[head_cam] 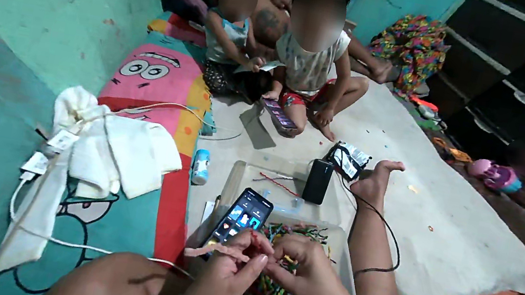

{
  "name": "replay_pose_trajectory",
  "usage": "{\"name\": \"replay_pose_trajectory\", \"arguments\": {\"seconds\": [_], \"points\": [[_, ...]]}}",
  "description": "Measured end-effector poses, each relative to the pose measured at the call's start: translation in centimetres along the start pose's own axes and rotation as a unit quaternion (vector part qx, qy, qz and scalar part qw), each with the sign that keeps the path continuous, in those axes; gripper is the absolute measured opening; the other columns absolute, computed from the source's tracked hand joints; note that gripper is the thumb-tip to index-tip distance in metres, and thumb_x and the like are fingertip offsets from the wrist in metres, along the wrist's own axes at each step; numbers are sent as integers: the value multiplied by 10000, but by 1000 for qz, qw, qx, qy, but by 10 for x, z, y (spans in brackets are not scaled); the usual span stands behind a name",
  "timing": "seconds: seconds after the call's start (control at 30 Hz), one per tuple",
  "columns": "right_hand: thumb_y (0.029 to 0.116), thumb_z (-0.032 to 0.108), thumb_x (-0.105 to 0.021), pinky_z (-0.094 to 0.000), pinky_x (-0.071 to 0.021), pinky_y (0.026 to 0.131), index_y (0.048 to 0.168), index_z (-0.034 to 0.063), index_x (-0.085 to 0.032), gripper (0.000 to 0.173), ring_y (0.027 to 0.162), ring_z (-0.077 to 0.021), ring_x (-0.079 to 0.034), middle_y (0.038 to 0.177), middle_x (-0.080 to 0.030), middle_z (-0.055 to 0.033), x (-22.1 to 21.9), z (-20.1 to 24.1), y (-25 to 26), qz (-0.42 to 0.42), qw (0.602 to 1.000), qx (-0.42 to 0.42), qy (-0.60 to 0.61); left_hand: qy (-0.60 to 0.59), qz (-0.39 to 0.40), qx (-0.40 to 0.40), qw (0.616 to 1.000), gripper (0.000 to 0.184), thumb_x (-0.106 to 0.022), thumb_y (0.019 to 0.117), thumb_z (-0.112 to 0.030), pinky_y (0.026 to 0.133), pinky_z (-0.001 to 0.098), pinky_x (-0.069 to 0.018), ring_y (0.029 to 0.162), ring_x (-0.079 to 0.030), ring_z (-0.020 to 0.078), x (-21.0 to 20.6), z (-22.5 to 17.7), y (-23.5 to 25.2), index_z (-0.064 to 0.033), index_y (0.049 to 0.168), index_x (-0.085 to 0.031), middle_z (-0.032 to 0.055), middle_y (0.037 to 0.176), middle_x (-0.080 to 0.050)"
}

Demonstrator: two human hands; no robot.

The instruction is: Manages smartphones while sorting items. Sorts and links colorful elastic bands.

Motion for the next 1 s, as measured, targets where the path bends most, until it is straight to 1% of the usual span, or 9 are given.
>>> {"name": "replay_pose_trajectory", "arguments": {"seconds": [0.1, 0.23, 0.4, 0.57, 0.73, 0.8, 0.87, 0.93, 1.0], "points": [[896, 172, -739, -191, -549, 831, 884, 32, -740, 140, 910, -43, -675, 911, -730, -45, 2, -2, -3, -31, 999, -4, 12, 22, -2, 4, 1000, 88, -618, 993, -113, 763, 176, -572, 849, -659, -15, 2, 1, 0, -118, 1056, -680, -78, 989, -698], [986, 196, -657, -207, -544, 926, 963, 22, -718, 186, 1072, -46, -653, 1128, -706, -61, -2, -3, -9, -15, 998, -8, 59, 16, -9, 21, 1000, 74, -627, 988, -81, 721, 196, -596, 792, -672, 9, 3, 1, 0, -69, 1043, -674, -56, 951, -694], [952, 87, -680, -185, -580, 779, 1035, 0, -660, 122, 833, 5, -666, 944, -700, 12, -4, -13, -12, -39, 987, -59, 145, -22, -16, 68, 997, 95, -661, 957, -46, 733, 213, -593, 800, -675, 30, 3, 8, 0, -66, 1049, -674, -56, 948, -699], [982, 117, -637, -181, -551, 842, 1008, 35, -754, 145, 889, -58, -679, 927, -730, -55, 5, 8, -4, -91, 989, 80, -79, -3, -83, 48, 995, 104, -677, 928, 1, 722, 224, -609, 783, -699, 37, 14, 4, 1, -56, 1013, -658, -52, 925, -723], [990, 80, -598, -204, -557, 880, 1005, 36, -744, 153, 940, -66, -688, 973, -740, -62, 42, 2, 6, -192, 966, 97, -146, -19, -234, -11, 972, 95, -638, 961, -27, 738, 236, -605, 776, -692, 54, 57, -18, 2, -107, 1003, -668, -58, 898, -715], [975, 62, -600, -215, -569, 834, 1019, -12, -739, 164, 889, -75, -691, 965, -735, -92, 66, -24, 15, -244, 957, 55, -149, -42, -294, -18, 955, 120, -592, 978, -15, 746, 226, -598, 771, -682, 52, 79, -30, 2, -121, 980, -646, -60, 866, -697], [994, 114, -605, -297, -578, 833, 1079, -20, -739, 208, 885, -159, -702, 1001, -732, -146, 76, -69, 29, -222, 959, -34, -174, -58, -321, -17, 945, 124, -557, 990, -6, 753, 227, -599, 775, -679, 57, 93, -35, 3, -109, 983, -626, -46, 866, -682], [1038, 187, -572, -470, -537, 973, 1250, -18, -687, 316, 1078, -332, -682, 1204, -684, -231, 70, -117, 40, -96, 959, -167, -208, -73, -319, -3, 945, 124, -526, 1003, -1, 748, 232, -600, 769, -677, 64, 98, -33, 5, -90, 999, -613, -30, 872, -678], [1047, 225, -568, -536, -485, 1048, 1344, -1, -629, 379, 1218, -398, -615, 1359, -601, -253, 73, -135, 36, -49, 950, -212, -222, -65, -288, 20, 955, 124, -505, 1011, -20, 753, 250, -605, 776, -683, 82, 98, -32, 11, -65, 1036, -618, -13, 891, -676]]}}
Point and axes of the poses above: each hand's wrist, its own y-axis towards the middle knuckle, its own x-axis out of the back of the hand, z = x × y, the point moved 9 cm from there along y, towards the middle knuckle
